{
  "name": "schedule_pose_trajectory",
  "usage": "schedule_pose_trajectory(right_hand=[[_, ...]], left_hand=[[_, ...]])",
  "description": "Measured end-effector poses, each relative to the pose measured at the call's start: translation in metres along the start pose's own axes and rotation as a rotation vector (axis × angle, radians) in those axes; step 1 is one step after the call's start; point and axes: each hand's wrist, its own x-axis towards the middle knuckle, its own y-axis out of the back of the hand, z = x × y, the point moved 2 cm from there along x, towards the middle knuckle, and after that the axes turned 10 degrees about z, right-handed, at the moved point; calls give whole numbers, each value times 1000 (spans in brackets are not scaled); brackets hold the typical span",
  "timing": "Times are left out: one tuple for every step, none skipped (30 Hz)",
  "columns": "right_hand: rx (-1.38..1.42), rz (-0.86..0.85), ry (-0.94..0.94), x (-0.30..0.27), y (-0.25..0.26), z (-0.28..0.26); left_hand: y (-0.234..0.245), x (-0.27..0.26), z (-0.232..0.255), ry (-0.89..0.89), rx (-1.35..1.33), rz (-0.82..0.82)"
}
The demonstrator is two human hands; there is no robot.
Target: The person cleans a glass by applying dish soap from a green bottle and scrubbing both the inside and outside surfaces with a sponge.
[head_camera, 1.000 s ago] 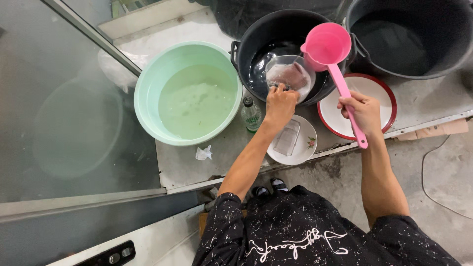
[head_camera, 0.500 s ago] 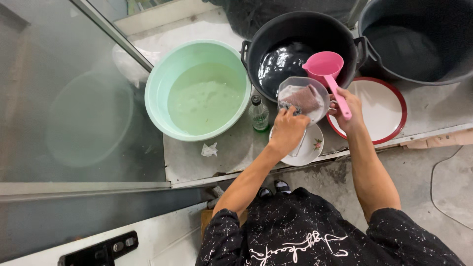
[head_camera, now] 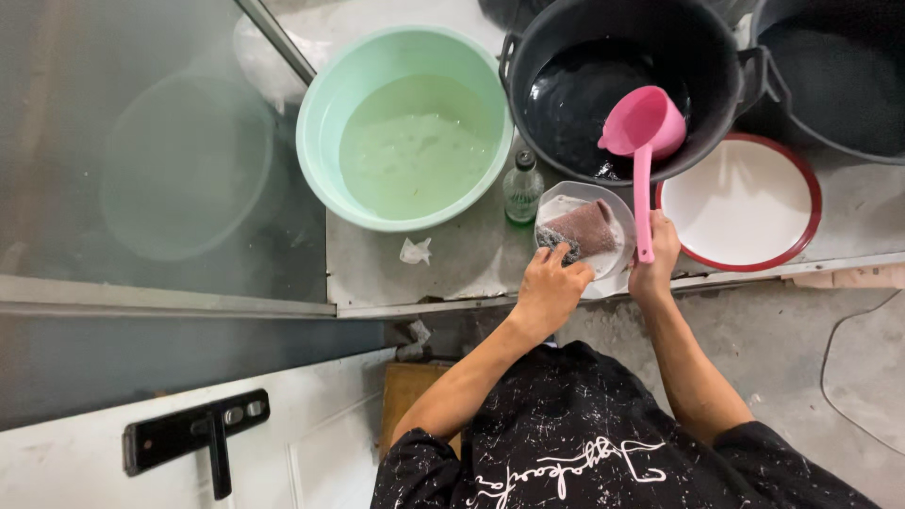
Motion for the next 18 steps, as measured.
schedule_pose_trajectory(right_hand=[[-5,-1,-6,0,1,6],[184,-34,-57,-1,1,11],[375,-65,-106,-3,0,13],[372,-64,-109,-8,0,12],[302,-47,-125,-13,-1,10],[231,-30,-141,-19,-4,8],[227,-29,-144,-24,-6,7],[199,-65,-136,-30,-8,6],[174,-101,-125,-33,-11,5],[173,-102,-124,-38,-13,6],[128,-92,-162,-43,-13,9],[83,-83,-200,-47,-11,13],[84,-84,-200,-50,-12,19],[36,-108,-135,-54,-16,25],[-13,-132,-72,-57,-19,29],[-12,-135,-73,-62,-22,31],[-103,-182,-19,-69,-29,33],[-195,-229,36,-77,-36,33]], left_hand=[[1,-4,0,7,-2,-4],[2,-7,1,17,-29,-8],[2,-10,0,24,-56,-10],[4,-13,1,27,-58,-12],[6,-16,3,20,-25,-13],[8,-19,4,13,7,-14],[9,-22,4,17,5,-16],[11,-27,3,33,-14,-17],[13,-30,1,45,-32,-15],[15,-34,-1,46,-32,-14],[16,-39,-4,61,-43,-22],[14,-44,-6,76,-53,-31],[11,-49,-8,76,-52,-30],[8,-54,-12,97,-41,2],[4,-61,-17,119,-28,33],[0,-68,-21,120,-25,34],[-4,-75,-26,148,-20,45],[-9,-81,-32,175,-14,57]])
